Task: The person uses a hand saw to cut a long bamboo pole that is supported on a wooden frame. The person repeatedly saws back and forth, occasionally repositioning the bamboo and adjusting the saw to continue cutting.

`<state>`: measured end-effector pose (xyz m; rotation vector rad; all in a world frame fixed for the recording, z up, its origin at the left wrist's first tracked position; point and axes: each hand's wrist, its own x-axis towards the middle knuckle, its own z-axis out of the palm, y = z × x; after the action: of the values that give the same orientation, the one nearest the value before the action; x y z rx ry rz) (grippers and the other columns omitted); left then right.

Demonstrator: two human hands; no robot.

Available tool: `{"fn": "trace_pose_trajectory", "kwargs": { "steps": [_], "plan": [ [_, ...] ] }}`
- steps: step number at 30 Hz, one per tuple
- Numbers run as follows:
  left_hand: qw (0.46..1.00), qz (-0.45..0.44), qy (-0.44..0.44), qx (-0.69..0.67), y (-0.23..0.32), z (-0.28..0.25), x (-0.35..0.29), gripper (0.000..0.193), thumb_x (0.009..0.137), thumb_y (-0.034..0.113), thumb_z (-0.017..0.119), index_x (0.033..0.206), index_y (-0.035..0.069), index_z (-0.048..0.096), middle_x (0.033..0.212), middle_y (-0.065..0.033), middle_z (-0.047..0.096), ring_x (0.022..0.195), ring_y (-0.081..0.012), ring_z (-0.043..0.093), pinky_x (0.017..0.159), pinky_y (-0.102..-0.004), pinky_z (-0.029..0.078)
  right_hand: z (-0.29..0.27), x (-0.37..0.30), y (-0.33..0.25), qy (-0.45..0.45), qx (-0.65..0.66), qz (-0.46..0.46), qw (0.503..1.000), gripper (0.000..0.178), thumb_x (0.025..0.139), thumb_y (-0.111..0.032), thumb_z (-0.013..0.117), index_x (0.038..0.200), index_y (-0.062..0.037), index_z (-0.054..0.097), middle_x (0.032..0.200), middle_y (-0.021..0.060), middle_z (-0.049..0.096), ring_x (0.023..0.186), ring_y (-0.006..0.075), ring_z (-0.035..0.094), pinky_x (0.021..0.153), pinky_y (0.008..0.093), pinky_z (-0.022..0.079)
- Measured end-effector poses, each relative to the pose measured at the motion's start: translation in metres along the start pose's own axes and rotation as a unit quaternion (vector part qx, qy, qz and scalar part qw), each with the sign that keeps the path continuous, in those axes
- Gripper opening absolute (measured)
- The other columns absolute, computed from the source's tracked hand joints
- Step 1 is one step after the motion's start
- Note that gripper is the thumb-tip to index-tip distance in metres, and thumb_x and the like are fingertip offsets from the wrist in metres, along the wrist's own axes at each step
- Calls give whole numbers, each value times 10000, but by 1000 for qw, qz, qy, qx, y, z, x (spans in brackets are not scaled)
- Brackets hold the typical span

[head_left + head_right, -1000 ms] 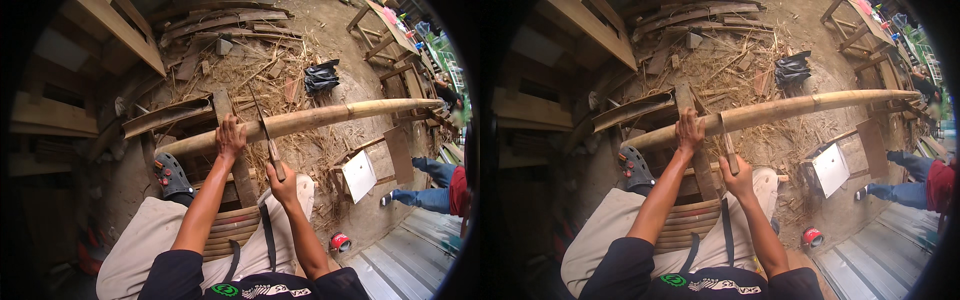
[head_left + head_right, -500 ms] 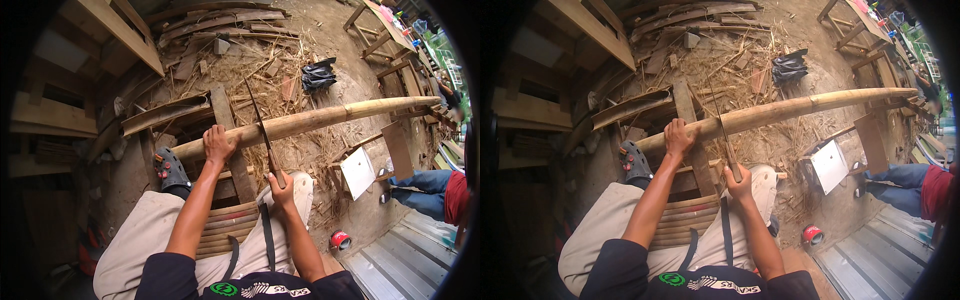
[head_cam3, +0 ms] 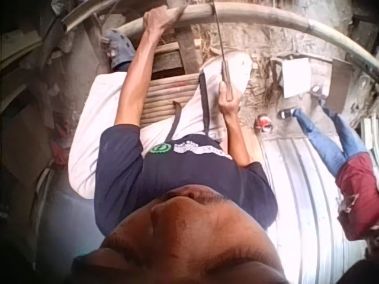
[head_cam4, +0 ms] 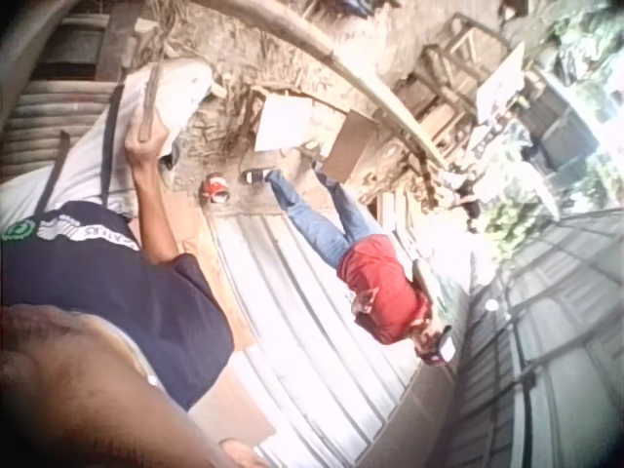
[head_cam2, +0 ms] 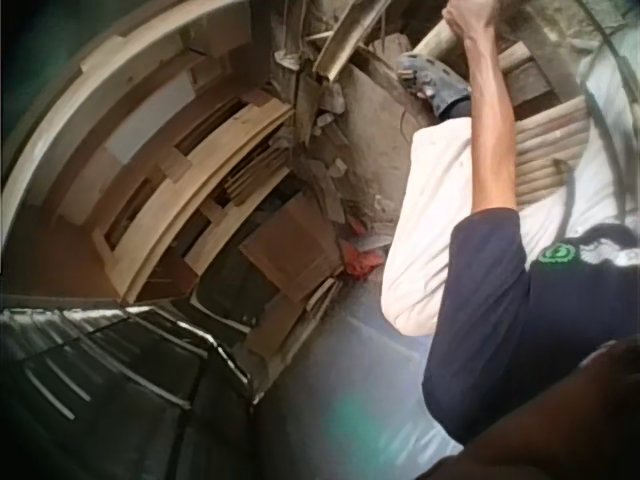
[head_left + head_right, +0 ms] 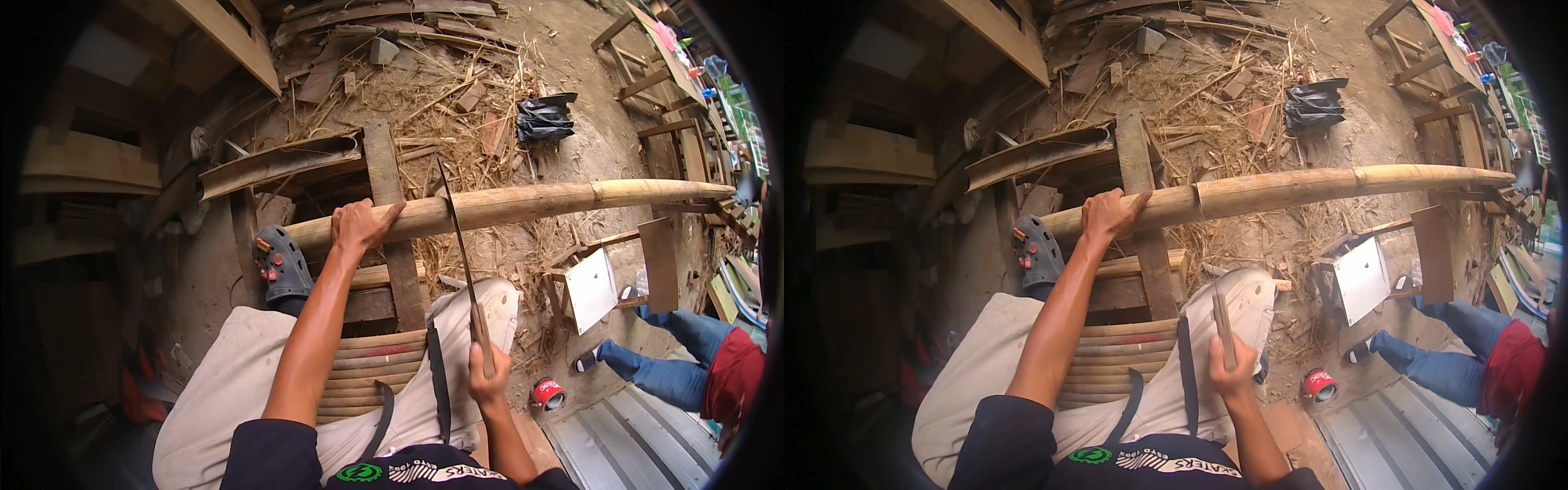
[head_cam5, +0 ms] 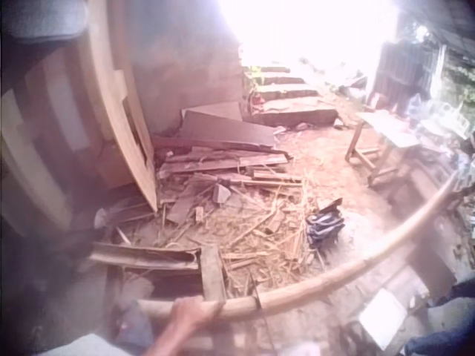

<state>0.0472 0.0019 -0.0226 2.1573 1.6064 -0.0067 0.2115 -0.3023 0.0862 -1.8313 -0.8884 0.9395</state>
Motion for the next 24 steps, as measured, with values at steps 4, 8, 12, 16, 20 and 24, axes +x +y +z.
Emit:
{"fn": "trace_pose_trajectory", "kwargs": {
  "steps": [4,8,12,16,20,24],
  "plan": [
    [996,-63,-57,-17,12,-11,7,944,825,808,439,866,-85,744,868,-331,684,863,-434,694,809,-482,501,7,37,-11,4,73,-46,996,252,951,-157,574,776,19,620,569,53,560,496,105,545,464,294,395],
    [999,-45,-19,-10,17,-17,4,902,857,776,430,854,-69,748,833,-331,679,831,-440,693,805,-494,501,43,125,11,-21,114,-25,993,363,996,-230,573,700,-32,500,557,-2,424,543,82,386,490,302,316],
    [998,-49,-47,-1,14,-14,6,843,880,722,446,806,-67,733,813,-336,664,845,-466,684,819,-506,521,26,78,-2,3,50,7,999,306,962,-160,599,697,-16,550,552,17,471,530,87,444,480,302,349],
    [998,-50,-27,10,10,-5,8,840,882,719,449,833,-66,746,810,-323,678,826,-442,690,816,-489,509,-3,8,-44,14,25,-46,999,216,908,-95,584,744,40,624,543,86,541,505,126,549,476,304,416],
    [998,-56,-27,5,11,-6,7,826,882,708,455,839,-65,744,818,-325,677,827,-448,686,824,-483,514,36,106,-38,10,18,-81,997,305,982,-171,562,736,6,585,554,48,488,515,113,472,479,332,362],
    [998,-53,-27,-2,13,-11,4,791,892,678,457,831,-58,743,810,-327,673,812,-452,681,827,-491,509,57,166,-30,26,47,-54,997,326,991,-205,568,731,-7,565,553,45,500,506,114,456,477,326,361]
  ]
}}
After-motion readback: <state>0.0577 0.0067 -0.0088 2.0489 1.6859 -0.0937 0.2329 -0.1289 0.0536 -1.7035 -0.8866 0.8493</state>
